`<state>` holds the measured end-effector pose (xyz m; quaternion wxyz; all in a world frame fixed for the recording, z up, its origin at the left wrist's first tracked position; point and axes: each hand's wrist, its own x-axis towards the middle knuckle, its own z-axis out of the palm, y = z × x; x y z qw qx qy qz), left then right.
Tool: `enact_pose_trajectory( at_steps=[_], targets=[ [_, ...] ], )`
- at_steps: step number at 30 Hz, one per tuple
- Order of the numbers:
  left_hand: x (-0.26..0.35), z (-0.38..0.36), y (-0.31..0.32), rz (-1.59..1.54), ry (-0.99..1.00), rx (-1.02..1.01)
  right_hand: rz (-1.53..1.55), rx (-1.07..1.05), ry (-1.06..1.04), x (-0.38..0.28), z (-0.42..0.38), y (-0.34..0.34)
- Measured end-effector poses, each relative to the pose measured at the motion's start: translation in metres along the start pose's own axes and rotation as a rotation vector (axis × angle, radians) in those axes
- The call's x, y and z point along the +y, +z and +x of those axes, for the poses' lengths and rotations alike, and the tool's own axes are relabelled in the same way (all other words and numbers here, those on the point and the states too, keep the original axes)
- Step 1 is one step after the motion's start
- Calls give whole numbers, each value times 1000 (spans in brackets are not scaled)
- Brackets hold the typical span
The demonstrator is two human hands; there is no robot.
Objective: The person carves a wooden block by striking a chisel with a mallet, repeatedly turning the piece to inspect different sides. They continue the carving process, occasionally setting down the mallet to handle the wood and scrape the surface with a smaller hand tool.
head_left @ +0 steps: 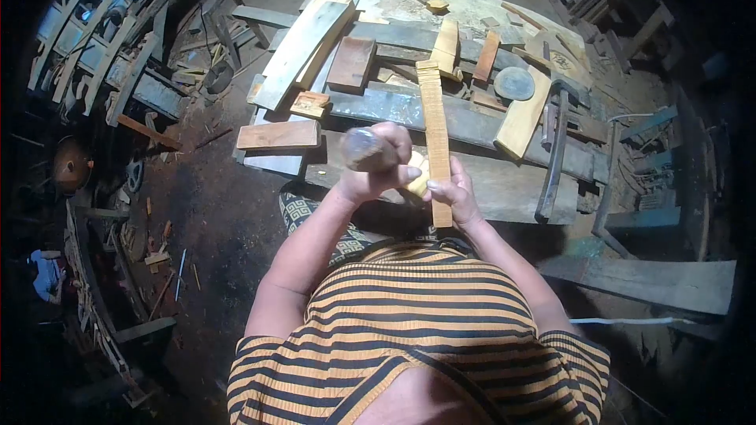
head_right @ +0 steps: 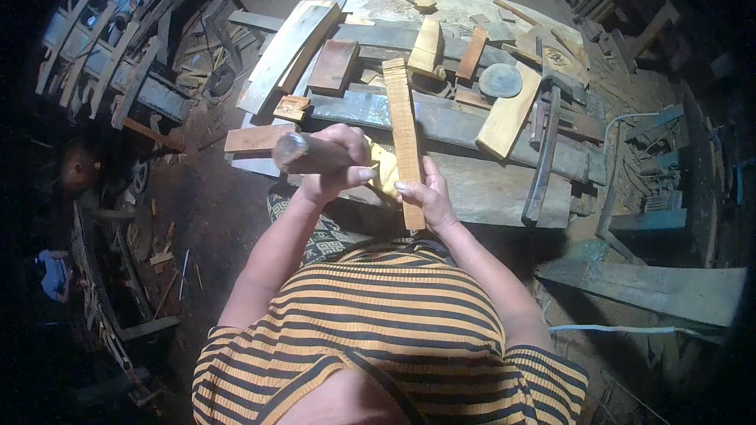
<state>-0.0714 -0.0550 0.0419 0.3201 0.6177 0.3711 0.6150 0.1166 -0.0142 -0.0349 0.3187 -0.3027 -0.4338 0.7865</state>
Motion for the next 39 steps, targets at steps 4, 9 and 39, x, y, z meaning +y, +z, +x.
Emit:
enact_pose_trajectory(
  at_steps=[4, 9, 39],
  targets=[
    [9, 6, -6, -340, -28, 283, -18, 25, -3, -3, -3, 3],
    [2, 10, 3, -202, -22, 347, 10, -13, -4, -1, 0, 0],
    [-2, -4, 50, 191, 173, -130, -289, 11, -46, -57, -3, -17]
  ],
)
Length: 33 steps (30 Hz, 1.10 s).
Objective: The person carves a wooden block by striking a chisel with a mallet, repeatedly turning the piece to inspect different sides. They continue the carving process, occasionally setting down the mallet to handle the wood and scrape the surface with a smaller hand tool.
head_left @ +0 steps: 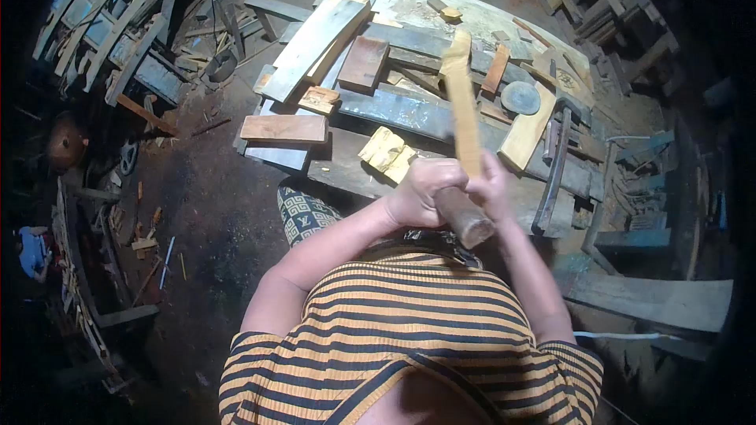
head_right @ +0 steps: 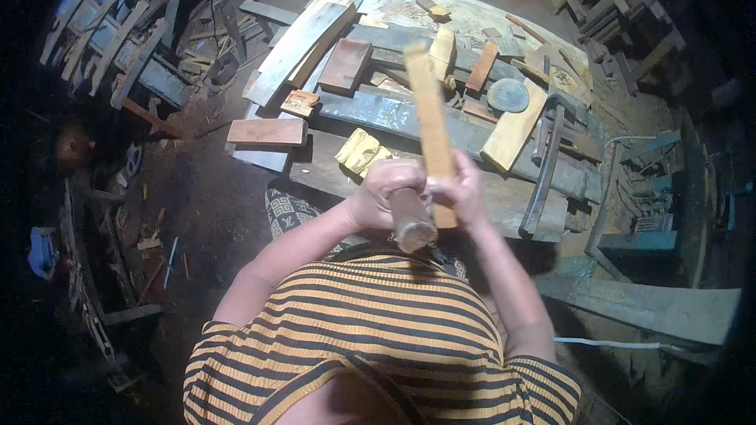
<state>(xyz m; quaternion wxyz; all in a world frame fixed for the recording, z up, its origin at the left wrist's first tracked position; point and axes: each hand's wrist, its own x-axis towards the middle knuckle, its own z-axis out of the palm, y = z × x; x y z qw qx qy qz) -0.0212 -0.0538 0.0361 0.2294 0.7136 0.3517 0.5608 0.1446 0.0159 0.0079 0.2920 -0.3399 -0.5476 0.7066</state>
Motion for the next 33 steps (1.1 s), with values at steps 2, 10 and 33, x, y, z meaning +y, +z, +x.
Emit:
enact_pose_trajectory(
  at_steps=[2, 10, 33],
  targets=[
    [-1, 1, 3, 22, 20, 17, -159, 126, -183, -58, -8, -5],
    [-8, 11, 29, 85, 49, 137, -694, 30, -669, -189, -77, -16],
    [-31, 21, 53, 256, -41, 100, -928, 295, -301, -78, -159, -45]
  ],
)
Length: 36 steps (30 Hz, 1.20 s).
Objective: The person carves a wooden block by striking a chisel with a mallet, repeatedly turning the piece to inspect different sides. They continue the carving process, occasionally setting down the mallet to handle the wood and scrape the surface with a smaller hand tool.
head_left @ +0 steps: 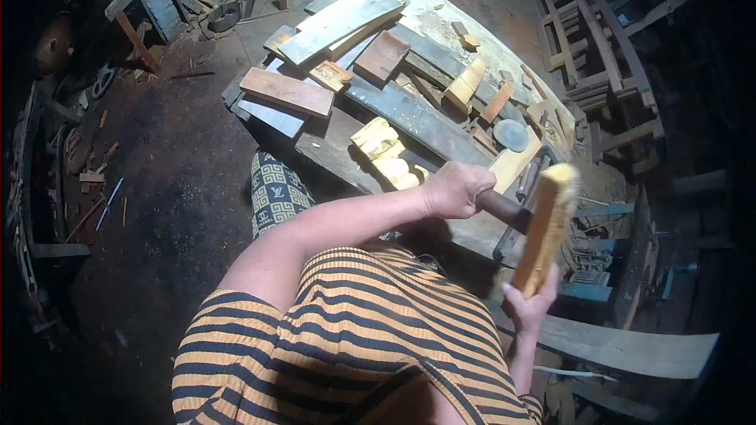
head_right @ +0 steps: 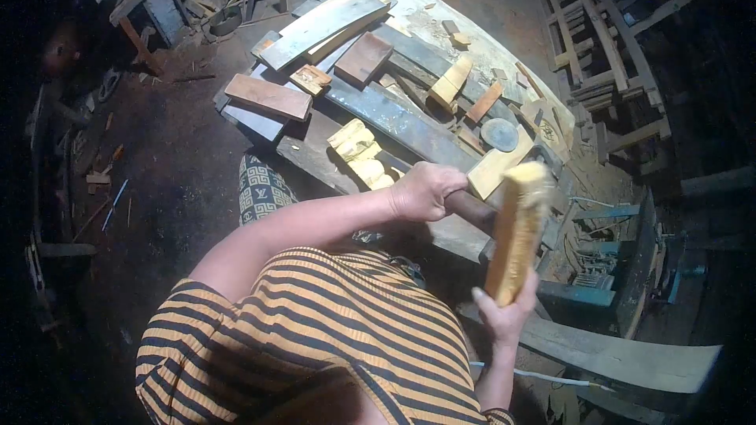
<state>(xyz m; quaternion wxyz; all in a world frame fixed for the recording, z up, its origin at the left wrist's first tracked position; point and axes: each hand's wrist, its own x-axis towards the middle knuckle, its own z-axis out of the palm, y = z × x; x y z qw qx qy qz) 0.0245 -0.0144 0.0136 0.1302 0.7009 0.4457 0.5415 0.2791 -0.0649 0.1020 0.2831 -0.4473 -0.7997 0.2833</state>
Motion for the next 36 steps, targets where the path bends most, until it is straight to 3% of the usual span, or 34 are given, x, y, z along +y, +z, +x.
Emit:
enact_pose_trajectory(
  at_steps=[2, 3, 6, 7, 8, 10, 12, 14, 15, 18, 20, 22, 23, 24, 26, 27, 28, 30, 32, 34, 36],
  targets=[
    [0, -2, 0, 8, -5, -29, 292, 288, 165, 2, -8, -7],
    [1, -2, 0, 18, -7, -47, 584, 388, -10, 6, -7, -3],
    [-2, -1, 4, 30, -17, -49, 820, 352, -90, 10, -8, 20],
    [-4, -1, 4, 35, -15, -47, 382, 235, 221, 3, -14, 19],
    [-6, -3, 4, 43, -25, -52, 237, 43, 199, -4, -7, 18],
    [-7, -1, 1, 59, -35, -51, 69, 53, 132, 26, -12, 7],
    [-4, -4, 2, 26, -29, -39, 231, 250, 184, 11, -13, -6],
    [-8, -3, 5, 49, -31, -72, 807, 441, -52, 10, -9, -3],
    [-8, -1, 5, 52, -43, -59, 1034, 464, -64, 25, -13, 5],
    [-10, 3, 1, 78, -58, -33, 81, 143, 85, 29, -21, 23],
    [-12, 4, 1, 63, -62, -3, 253, 10, 206, 21, -16, 23],
    [-12, 5, -2, 87, -57, -1, 243, 207, 230, 7, -10, 7],
    [-10, 4, -2, 99, -43, -2, 488, 302, 189, 21, -13, 5],
    [-10, 4, -2, 98, -40, -8, 848, 470, -20, 15, -5, 13],
    [-8, 7, -3, 83, -73, 11, 1087, 482, -167, 26, -7, 30],
    [-8, 9, -5, 84, -68, 14, 1005, 336, 4, 29, -14, 40],
    [-9, 9, -7, 76, -60, 28, 197, 174, 197, 32, -15, 38],
    [-10, 9, -9, 70, -52, 38, 406, 20, 235, 29, -9, 42],
    [-11, 5, -15, 40, -58, 47, 408, 83, 232, 29, -2, 35],
    [-5, 11, -37, -52, -92, 132, 618, 198, 225, 28, 4, 37],
    [-13, 15, -62, -304, -133, 210, 625, 253, 250, 35, 9, 40]
  ],
)
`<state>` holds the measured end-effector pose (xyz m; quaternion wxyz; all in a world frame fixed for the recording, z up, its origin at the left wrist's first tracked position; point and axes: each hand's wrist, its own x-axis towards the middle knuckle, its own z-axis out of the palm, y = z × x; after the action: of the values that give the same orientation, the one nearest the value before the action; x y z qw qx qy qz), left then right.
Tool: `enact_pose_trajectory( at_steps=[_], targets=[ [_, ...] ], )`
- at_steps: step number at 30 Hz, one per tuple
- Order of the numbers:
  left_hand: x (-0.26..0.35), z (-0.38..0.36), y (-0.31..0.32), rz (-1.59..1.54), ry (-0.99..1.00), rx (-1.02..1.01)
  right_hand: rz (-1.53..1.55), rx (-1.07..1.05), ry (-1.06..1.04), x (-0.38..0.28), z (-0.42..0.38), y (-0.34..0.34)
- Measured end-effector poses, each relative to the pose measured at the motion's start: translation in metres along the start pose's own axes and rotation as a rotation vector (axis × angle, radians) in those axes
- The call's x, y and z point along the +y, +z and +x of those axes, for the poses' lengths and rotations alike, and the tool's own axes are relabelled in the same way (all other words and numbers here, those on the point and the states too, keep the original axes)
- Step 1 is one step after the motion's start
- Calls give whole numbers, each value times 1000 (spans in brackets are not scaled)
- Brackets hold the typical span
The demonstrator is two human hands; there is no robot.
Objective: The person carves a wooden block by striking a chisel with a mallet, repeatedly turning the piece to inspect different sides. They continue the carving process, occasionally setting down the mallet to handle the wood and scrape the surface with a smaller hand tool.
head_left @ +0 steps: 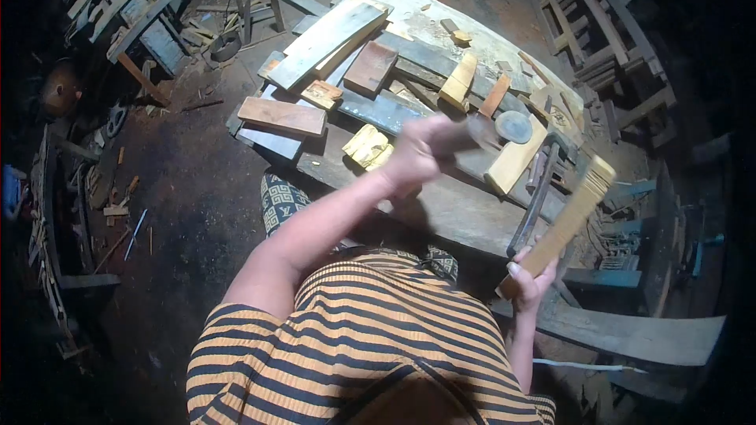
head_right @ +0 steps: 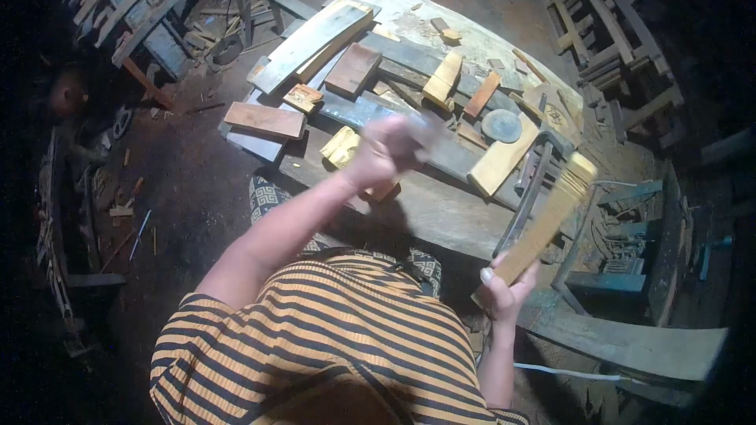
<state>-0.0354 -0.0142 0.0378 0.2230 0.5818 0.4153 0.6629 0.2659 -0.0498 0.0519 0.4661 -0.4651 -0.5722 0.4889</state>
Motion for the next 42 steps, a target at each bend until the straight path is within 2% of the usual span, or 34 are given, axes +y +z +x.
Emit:
enact_pose_trajectory(
  at_steps=[1, 2, 3, 4, 5, 6, 9, 19, 27, 28, 29, 31, 33, 34, 35, 36, 37, 39, 41, 42],
  targets=[
    [13, 3, -6, -423, -155, 178, 1, 5, -1, 0, -1, 0],
    [-8, 4, -35, -42, -129, 171, -24, -43, 60, 1, -2, 2],
    [-5, 6, -47, -225, -170, 266, -49, -92, 123, 2, -3, 4],
    [1, 7, -62, -231, -189, 273, -49, -94, 127, 5, -4, 6],
    [-6, 7, -67, -347, -291, 434, -89, -132, 107, 9, -5, 7],
    [-26, 5, -80, -450, -312, 418, -129, -168, 87, 11, -6, 9],
    [-26, 5, -87, -616, -252, 520, -126, -210, 145, 14, -7, 14],
    [-42, 6, -105, -812, -255, 559, -170, -242, 143, 8, -3, 27],
    [-40, 7, -100, -791, -289, 569, -196, -308, 187, 2, 12, 31],
    [-38, 9, -99, -763, -324, 577, -254, -357, 140, -2, 22, 34],
    [-41, 7, -102, -675, -341, 461, -311, -405, 91, -8, 33, 38],
    [-38, 10, -95, -603, -347, 437, -393, -457, -37, -36, 65, 58],
    [-27, 13, -88, -525, -330, 419, -508, -496, -352, -84, 97, 88],
    [-26, 13, -86, -522, -328, 409, -594, -535, -388, -118, 109, 103],
    [-26, 12, -85, -503, -326, 414, -417, -552, -486, -145, 116, 127],
    [-26, 12, -85, -483, -327, 419, -433, -529, -647, -170, 122, 143],
    [-25, 12, -84, -495, -334, 435, -299, -559, -785, -190, 124, 166],
    [-26, 12, -84, -509, -330, 452, -142, -632, -856, -212, 123, 201],
    [-35, 9, -85, -526, -326, 474, -384, -732, -1011, -199, 138, 227],
    [-49, 6, -86, -546, -340, 471, -587, -814, -962, -191, 142, 237]
  ],
)
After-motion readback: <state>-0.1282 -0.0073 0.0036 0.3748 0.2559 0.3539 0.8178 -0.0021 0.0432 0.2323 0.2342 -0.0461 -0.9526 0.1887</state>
